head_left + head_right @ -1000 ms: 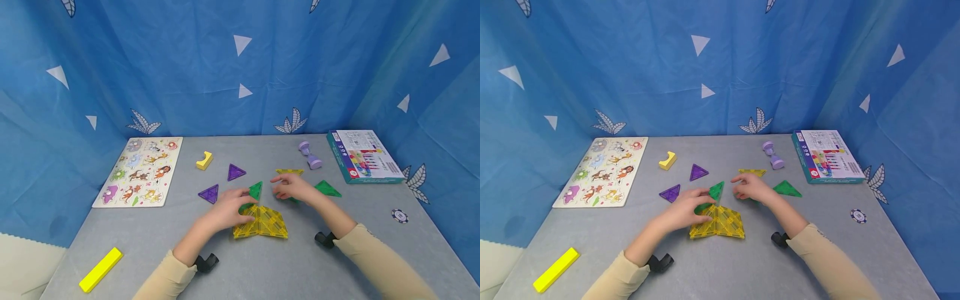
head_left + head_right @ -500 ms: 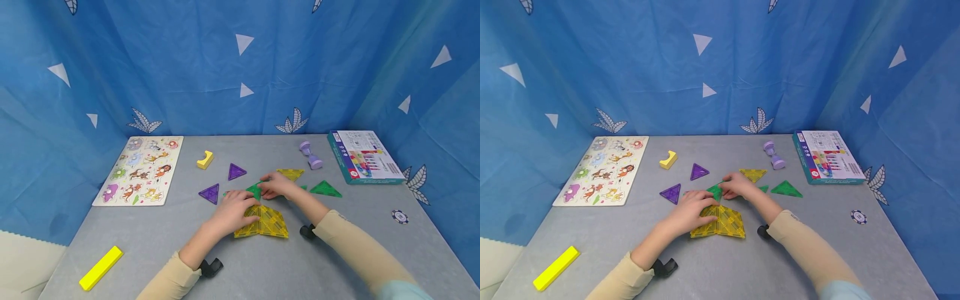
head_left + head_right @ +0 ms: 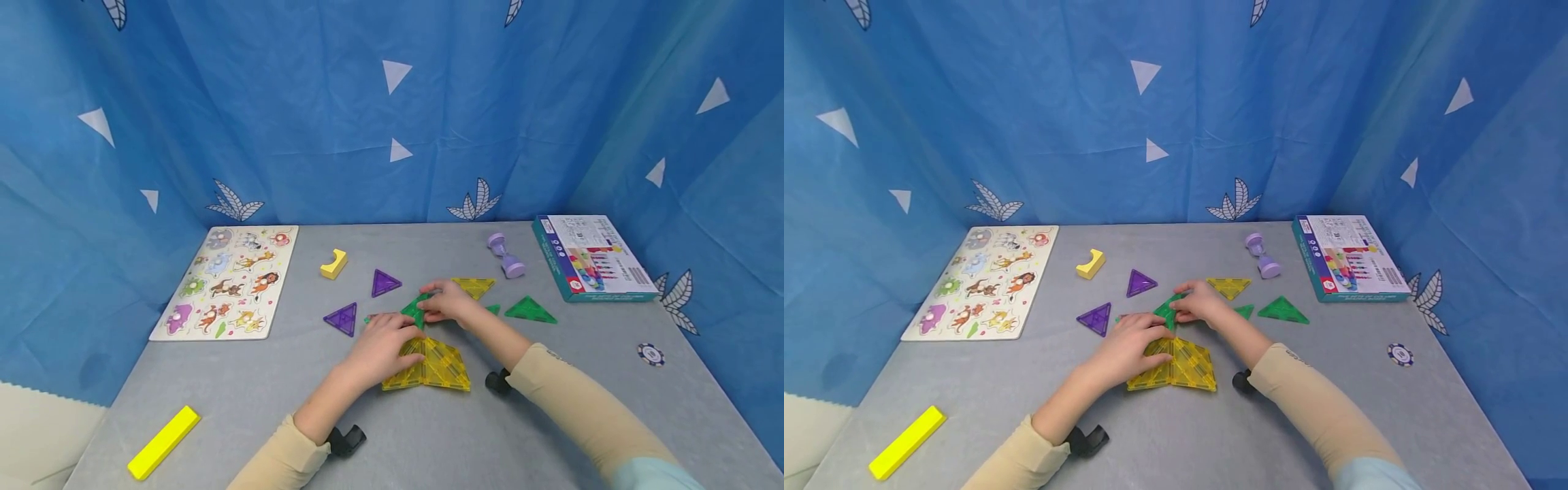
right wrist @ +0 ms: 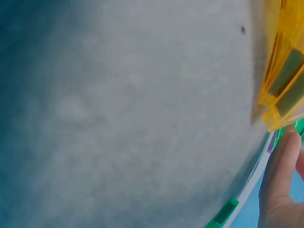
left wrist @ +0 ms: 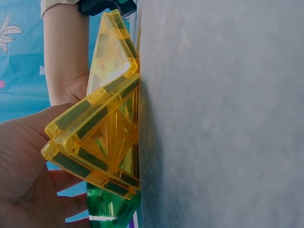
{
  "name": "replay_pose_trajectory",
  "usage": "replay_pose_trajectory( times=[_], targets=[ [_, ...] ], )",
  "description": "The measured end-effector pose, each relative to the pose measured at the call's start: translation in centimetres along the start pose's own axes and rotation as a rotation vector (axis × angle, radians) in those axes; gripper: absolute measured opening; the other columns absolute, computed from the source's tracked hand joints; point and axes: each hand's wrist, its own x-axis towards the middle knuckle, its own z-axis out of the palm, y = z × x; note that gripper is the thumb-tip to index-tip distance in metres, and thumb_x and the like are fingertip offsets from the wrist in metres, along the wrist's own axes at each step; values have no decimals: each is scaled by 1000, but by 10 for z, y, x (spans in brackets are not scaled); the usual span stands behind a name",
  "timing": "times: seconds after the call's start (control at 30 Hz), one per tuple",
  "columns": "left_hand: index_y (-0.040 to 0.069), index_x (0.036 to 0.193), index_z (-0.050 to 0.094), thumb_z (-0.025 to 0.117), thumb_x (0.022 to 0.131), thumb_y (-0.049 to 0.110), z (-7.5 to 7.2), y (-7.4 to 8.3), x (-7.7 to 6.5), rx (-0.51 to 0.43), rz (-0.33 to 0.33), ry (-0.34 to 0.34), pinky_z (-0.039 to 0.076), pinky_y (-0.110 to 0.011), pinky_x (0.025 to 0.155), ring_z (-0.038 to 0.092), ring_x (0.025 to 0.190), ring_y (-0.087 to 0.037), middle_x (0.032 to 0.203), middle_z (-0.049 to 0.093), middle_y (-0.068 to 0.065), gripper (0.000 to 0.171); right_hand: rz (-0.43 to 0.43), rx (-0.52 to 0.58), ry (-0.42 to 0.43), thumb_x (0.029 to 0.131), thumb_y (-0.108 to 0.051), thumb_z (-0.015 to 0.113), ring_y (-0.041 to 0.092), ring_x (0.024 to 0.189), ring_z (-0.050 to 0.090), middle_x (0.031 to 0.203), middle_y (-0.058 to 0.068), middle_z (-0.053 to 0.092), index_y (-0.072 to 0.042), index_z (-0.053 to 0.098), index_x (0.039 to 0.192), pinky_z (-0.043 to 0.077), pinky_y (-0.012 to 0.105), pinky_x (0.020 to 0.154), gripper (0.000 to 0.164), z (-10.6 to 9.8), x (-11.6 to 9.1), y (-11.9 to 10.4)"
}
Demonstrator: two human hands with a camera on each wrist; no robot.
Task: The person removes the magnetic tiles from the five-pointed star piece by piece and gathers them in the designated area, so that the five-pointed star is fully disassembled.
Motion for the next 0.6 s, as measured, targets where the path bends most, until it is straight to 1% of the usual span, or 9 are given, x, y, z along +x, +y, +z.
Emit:
replay_pose_trajectory(
  times=[0.03,0.13,0.3,0.47,0.53,0.6],
  targets=[
    [27,114,65,65,85,46,0,0,0,-3,-1,1,32,-44,103,47,118,-21,124,55,1,34,-6,6,-2,88,-5,63,16,60,62,74,11,61,-1,52,125,55,31,63,39,-1,0,0],
    [27,113,65,65,85,45,1,-1,0,-11,0,5,32,-43,103,47,118,-20,124,55,1,34,-9,32,-3,89,-5,61,15,59,61,73,9,60,-1,49,128,55,30,63,41,-2,0,0],
    [26,112,65,65,85,45,1,0,-1,-23,-1,11,32,-43,104,48,117,-19,121,55,2,33,-13,94,47,89,-4,61,16,61,61,81,11,61,-5,40,137,55,32,66,53,-11,2,-1],
    [26,109,65,65,85,45,2,0,-2,-23,4,24,32,-43,104,49,116,-19,120,56,2,31,-25,112,91,90,-5,60,15,64,62,89,13,60,-4,35,141,54,37,75,57,-30,3,-6],
    [26,109,65,65,85,45,2,0,-2,-26,5,27,32,-42,104,48,117,-19,121,56,1,31,-36,116,117,91,-5,59,15,64,61,90,13,58,-5,34,142,53,39,78,57,-40,5,-11],
    [26,109,65,65,85,44,1,0,-2,-32,4,28,31,-42,104,48,117,-20,122,56,1,31,-42,117,161,91,-5,59,14,63,61,88,12,58,-5,33,142,53,39,78,57,-51,9,-17]
  ],
)
